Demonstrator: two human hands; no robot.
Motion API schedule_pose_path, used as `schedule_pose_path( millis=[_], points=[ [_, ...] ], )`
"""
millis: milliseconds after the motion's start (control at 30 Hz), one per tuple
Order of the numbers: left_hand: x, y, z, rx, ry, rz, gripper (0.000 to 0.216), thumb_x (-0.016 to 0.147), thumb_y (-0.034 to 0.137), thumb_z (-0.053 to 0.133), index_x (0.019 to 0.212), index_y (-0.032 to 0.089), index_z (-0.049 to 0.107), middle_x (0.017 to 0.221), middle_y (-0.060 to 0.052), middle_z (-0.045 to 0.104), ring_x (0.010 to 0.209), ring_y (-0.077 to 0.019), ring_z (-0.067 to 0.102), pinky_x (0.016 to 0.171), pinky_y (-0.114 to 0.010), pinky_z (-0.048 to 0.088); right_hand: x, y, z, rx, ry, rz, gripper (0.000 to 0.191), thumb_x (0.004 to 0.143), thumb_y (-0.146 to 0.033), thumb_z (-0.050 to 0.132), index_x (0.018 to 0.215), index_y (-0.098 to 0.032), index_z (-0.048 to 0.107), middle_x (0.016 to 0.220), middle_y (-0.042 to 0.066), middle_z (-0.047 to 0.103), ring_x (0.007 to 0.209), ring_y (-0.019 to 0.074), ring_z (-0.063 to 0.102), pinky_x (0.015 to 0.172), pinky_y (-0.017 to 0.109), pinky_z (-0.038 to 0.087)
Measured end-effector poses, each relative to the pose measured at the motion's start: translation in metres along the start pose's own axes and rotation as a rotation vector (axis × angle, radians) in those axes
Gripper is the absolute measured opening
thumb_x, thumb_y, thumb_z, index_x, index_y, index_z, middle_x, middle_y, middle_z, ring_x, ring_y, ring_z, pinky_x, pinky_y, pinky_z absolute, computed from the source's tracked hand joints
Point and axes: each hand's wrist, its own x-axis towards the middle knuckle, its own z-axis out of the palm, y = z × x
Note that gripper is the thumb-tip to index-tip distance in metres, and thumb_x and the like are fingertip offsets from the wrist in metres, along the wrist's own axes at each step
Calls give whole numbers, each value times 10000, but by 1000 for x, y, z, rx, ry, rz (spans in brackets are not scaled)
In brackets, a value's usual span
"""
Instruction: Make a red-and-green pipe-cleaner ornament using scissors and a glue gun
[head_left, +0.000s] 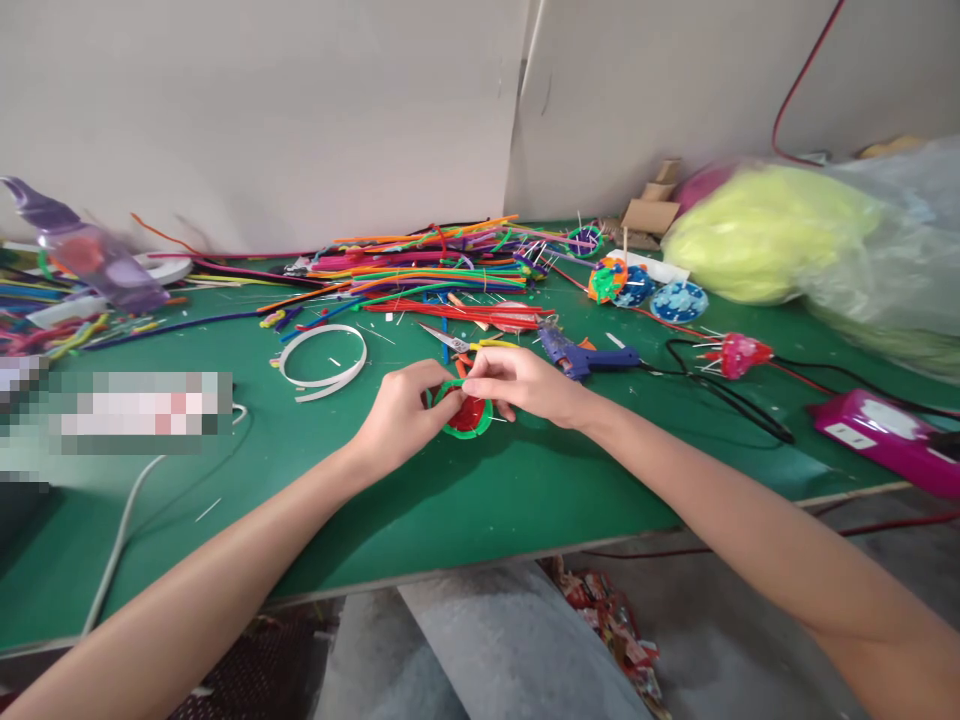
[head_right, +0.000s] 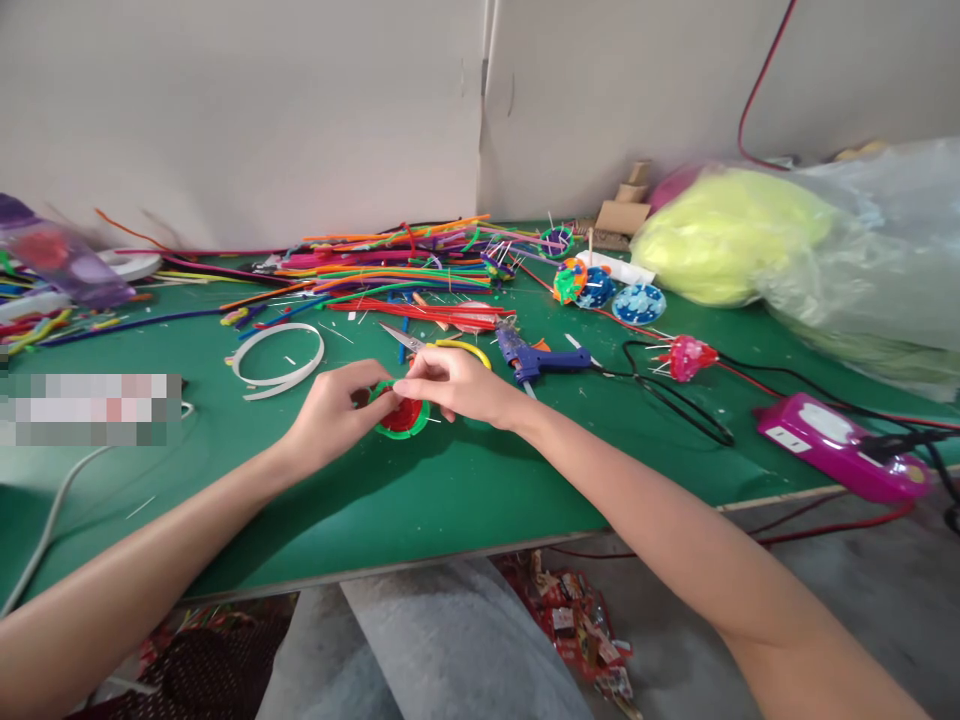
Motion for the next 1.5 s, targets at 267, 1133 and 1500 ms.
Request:
schedule_pose_path(
  millis=[267,1133,1500],
  points=[
    [0,0,3,-16,-9,-50,208,807,266,544,628,169,590,654,15,563,593,-106,441,569,-240,339,1,4,1,-50,2,-9,240,771,-334,697,717,-168,532,583,-50,523,423,47,439,377,191,374],
    [4,6,-3,-174,-146,-186,208,750,322,443,623,179,525,639,15,500,627,-144,447,604,-283,345,2,11,7,-208,155,-222,222,740,-274,657,646,-183,477,625,-36,483,583,100,448,539,246,350],
    [4,0,-1,-73,-28,-115,200,798,308,513,671,172,587,701,-5,570,696,-151,521,616,-270,401,1,3,0,-117,99,-32,163,809,-318,613,787,-166,558,659,-14,562,476,78,451,406,217,346]
  ],
)
